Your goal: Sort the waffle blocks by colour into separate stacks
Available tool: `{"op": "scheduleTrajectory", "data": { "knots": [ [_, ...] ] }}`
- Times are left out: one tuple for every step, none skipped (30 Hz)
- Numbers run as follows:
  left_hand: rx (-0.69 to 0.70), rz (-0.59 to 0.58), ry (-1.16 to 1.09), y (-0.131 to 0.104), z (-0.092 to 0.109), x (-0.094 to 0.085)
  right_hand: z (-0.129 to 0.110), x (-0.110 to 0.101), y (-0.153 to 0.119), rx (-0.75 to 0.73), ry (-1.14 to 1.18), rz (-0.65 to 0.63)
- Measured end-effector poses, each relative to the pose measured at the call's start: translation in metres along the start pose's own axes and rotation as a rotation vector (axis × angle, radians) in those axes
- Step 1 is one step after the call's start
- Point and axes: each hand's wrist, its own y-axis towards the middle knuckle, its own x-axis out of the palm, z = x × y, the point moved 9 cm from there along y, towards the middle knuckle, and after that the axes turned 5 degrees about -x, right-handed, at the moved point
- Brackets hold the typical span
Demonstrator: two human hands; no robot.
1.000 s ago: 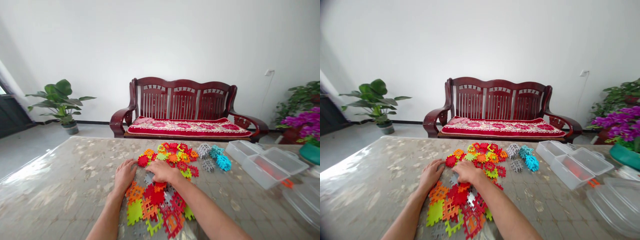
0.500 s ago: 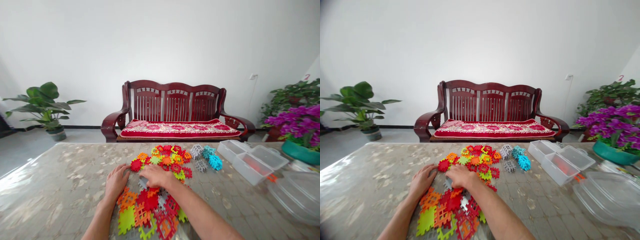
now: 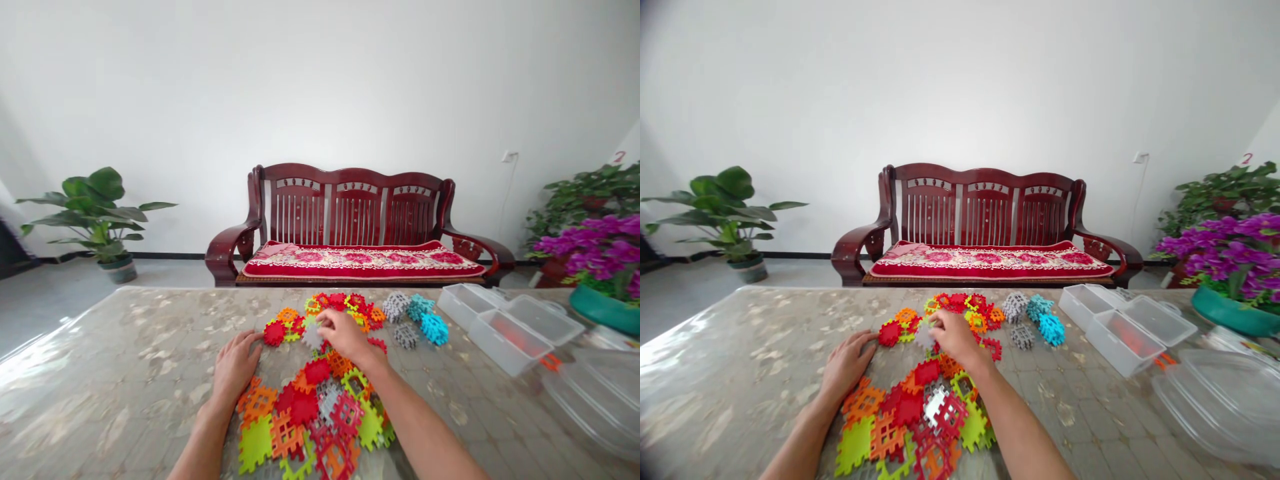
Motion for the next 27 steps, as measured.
{"op": "scheduleTrajectory", "data": {
  "knots": [
    [-0.001, 0.003, -0.001, 0.0, 0.0, 0.0, 0.017, -0.016, -0.003, 0.055, 0.044, 0.088],
    [-0.003, 0.006, -0.003, 0.0, 0.0, -0.001, 0.035, -0.029, -0.007, 0.114, 0.063, 0.159],
    [-0.004, 0.008, -0.004, 0.0, 0.0, -0.001, 0.054, -0.041, -0.012, 0.184, 0.059, 0.214],
    [-0.007, 0.01, -0.004, -0.001, 0.0, -0.001, 0.072, -0.051, -0.017, 0.249, 0.042, 0.252],
    [-0.009, 0.009, -0.004, -0.001, 0.0, -0.001, 0.087, -0.057, -0.022, 0.289, 0.023, 0.265],
    [-0.01, 0.008, -0.002, -0.001, 0.001, -0.001, 0.098, -0.061, -0.026, 0.308, 0.015, 0.265],
    [-0.01, 0.006, 0.0, -0.001, 0.001, -0.001, 0.106, -0.063, -0.029, 0.319, 0.006, 0.263],
    [-0.009, 0.003, 0.003, -0.001, 0.001, -0.001, 0.112, -0.064, -0.032, 0.32, 0.0, 0.252],
    [-0.006, 0.0, 0.006, -0.001, 0.001, 0.0, 0.116, -0.063, -0.035, 0.317, -0.004, 0.239],
    [-0.004, -0.001, 0.01, -0.001, 0.001, 0.0, 0.118, -0.062, -0.037, 0.316, -0.008, 0.223],
    [-0.001, -0.002, 0.013, -0.001, 0.001, 0.0, 0.12, -0.06, -0.038, 0.317, -0.015, 0.207],
    [0.0, -0.003, 0.017, -0.001, 0.001, 0.0, 0.121, -0.058, -0.039, 0.321, -0.025, 0.191],
    [0.001, -0.002, 0.021, -0.001, 0.001, 0.001, 0.122, -0.057, -0.039, 0.326, -0.038, 0.177],
    [0.003, -0.002, 0.024, -0.001, 0.0, 0.001, 0.123, -0.056, -0.039, 0.331, -0.054, 0.166],
    [0.005, -0.002, 0.027, -0.001, 0.0, 0.001, 0.124, -0.056, -0.039, 0.334, -0.072, 0.158],
    [0.008, -0.001, 0.03, -0.001, 0.0, 0.002, 0.123, -0.056, -0.038, 0.334, -0.087, 0.154],
    [0.01, 0.0, 0.031, 0.0, 0.0, 0.002, 0.122, -0.057, -0.037, 0.325, -0.107, 0.149],
    [0.011, 0.001, 0.032, 0.0, 0.0, 0.002, 0.119, -0.057, -0.035, 0.303, -0.136, 0.139],
    [0.01, 0.002, 0.031, 0.0, 0.0, 0.002, 0.114, -0.057, -0.032, 0.269, -0.172, 0.121],
    [0.008, 0.003, 0.03, 0.0, -0.001, 0.001, 0.108, -0.056, -0.029, 0.226, -0.209, 0.098],
    [0.005, 0.005, 0.029, 0.0, -0.001, 0.001, 0.102, -0.055, -0.027, 0.18, -0.244, 0.07],
    [0.004, 0.006, 0.029, 0.0, -0.001, 0.001, 0.097, -0.053, -0.025, 0.14, -0.273, 0.041],
    [0.004, 0.008, 0.027, 0.0, -0.001, 0.001, 0.092, -0.051, -0.023, 0.11, -0.294, 0.016],
    [0.006, 0.011, 0.026, 0.001, -0.001, 0.001, 0.09, -0.05, -0.021, 0.095, -0.307, -0.001],
    [0.008, 0.015, 0.026, 0.001, -0.001, 0.001, 0.088, -0.049, -0.02, 0.09, -0.322, -0.014],
    [0.009, 0.018, 0.026, 0.001, -0.001, 0.001, 0.087, -0.049, -0.02, 0.093, -0.341, -0.024],
    [0.009, 0.02, 0.027, 0.001, -0.001, 0.001, 0.087, -0.049, -0.019, 0.099, -0.363, -0.033]
  ]
}}
